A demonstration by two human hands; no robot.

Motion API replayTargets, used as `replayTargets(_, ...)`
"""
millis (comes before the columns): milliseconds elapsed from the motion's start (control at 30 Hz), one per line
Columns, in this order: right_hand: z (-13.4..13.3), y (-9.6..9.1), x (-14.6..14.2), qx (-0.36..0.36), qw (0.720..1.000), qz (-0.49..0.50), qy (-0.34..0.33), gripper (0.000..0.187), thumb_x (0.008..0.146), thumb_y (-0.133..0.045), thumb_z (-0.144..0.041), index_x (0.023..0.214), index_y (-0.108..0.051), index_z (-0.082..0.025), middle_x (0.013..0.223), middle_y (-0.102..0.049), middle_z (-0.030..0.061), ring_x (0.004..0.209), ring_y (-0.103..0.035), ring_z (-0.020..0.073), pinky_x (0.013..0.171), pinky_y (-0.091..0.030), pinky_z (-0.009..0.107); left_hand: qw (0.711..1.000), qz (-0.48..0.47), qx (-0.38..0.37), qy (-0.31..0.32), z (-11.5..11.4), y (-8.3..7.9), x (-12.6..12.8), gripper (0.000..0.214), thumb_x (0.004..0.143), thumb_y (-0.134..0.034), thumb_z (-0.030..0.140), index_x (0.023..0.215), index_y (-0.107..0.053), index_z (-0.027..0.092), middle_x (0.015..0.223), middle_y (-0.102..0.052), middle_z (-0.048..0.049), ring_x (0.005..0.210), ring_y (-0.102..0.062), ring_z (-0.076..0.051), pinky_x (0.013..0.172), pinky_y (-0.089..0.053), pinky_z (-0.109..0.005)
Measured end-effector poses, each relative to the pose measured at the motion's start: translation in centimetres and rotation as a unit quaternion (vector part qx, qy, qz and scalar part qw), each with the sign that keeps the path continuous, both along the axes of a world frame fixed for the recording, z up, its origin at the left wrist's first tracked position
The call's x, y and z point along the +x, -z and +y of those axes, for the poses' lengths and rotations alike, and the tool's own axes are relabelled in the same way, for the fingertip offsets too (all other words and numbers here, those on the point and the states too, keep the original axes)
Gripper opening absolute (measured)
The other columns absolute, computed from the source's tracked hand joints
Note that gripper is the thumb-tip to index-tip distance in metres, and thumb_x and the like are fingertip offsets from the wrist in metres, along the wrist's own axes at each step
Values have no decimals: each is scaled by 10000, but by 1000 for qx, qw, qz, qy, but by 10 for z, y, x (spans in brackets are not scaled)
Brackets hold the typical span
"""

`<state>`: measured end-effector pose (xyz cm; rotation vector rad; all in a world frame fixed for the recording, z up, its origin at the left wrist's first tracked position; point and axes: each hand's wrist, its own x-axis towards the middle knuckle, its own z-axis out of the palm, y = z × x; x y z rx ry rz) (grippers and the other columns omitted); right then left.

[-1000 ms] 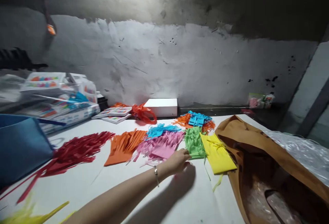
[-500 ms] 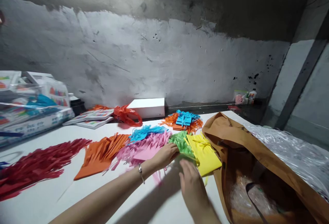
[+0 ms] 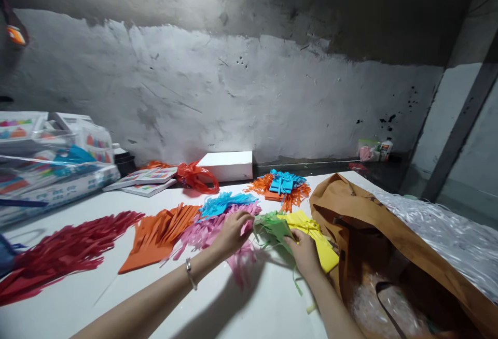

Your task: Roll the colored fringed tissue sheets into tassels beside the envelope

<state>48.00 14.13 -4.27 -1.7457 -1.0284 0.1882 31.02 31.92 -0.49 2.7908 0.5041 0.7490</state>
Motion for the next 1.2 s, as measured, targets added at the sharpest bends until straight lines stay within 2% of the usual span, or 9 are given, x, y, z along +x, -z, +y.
replayTargets(100, -2, 1, -8, -35, 998, -22, -49, 312, 939, -544, -406, 1031, -712, -160, 944, -762, 58, 906, -715, 204, 817, -557, 324, 997, -14, -14, 79, -17, 0, 18, 484, 831, -721, 213, 1301, -609, 219, 1338, -628, -127, 1275, -506, -312, 1096, -362, -481)
replayTargets(167, -7, 3, -11, -66, 995, -51, -59, 361, 914, -554, -412, 1154, -700, -184, 1115, -749, 67, 1060, -692, 218, 907, -539, 320, 992, -14, -33, 123, -23, 0, 31, 339, 788, -765, 203, 1122, -718, 229, 1121, -741, -93, 1132, -609, -300, 1091, -367, -494)
replayTargets(267, -23, 14, -6, -141, 985, -99, 9, 480, 915, -547, -382, 1347, -605, -182, 1461, -549, 124, 1377, -482, 292, 1130, -376, 465, 984, -39, -76, 155, -18, -1, 38, 29, 798, -759, 204, 826, -766, 204, 846, -775, -75, 919, -683, -275, 1018, -432, -491)
replayTargets(367, -36, 32, 4, -245, 955, -132, 106, 474, 899, -557, -260, 1356, -605, -148, 1537, -425, 207, 1458, -327, 407, 1160, -171, 666, 973, -106, -125, 165, -7, -11, 31, 98, 854, -709, 261, 814, -765, 192, 946, -778, -111, 969, -686, -272, 932, -501, -421)
replayTargets(500, -31, 45, 15, -313, 922, -166, 156, 448, 895, -612, -186, 1343, -614, -166, 1535, -431, 200, 1466, -317, 390, 1179, -128, 652, 948, -218, -185, 141, -3, -42, 12, 193, 904, -623, 333, 875, -749, 191, 1074, -729, -116, 997, -662, -253, 872, -521, -368)
replayTargets(667, -9, 21, 31, -281, 917, -193, 205, 393, 865, -693, -195, 1249, -640, -128, 1435, -552, 178, 1383, -456, 359, 1141, -279, 653, 911, -326, -237, 91, -24, -92, -24, 196, 894, -616, 357, 915, -688, 176, 855, -671, -39, 791, -601, -190, 710, -481, -282)
replayTargets(800, -30, -24, 0, -118, 939, -263, 190, 321, 965, -475, -203, 1194, -671, -92, 1346, -619, 194, 1297, -554, 277, 1127, -397, 463, 895, -328, -291, 80, -62, -114, -65, 194, 879, -647, 366, 871, -688, 176, 756, -651, -3, 698, -582, -168, 623, -465, -246)
replayTargets(967, -83, -67, -108, 225, 908, -347, 63, 264, 955, -570, -217, 1180, -683, -296, 1014, -769, 10, 962, -733, 174, 915, -569, 303, 853, -287, -431, 70, -122, -96, -103, 227, 866, -674, 387, 947, -724, 181, 834, -714, -41, 749, -642, -204, 657, -522, -272)
replayTargets(1200, -103, -53, -191, 163, 957, -238, 16, 406, 984, -574, -388, 1335, -615, -187, 1213, -721, 99, 1049, -729, 228, 907, -585, 296, 864, -257, -388, 195, -183, -30, -133, 250, 945, -603, 350, 1159, -692, 254, 1166, -639, -122, 1058, -628, -264, 850, -558, -338)
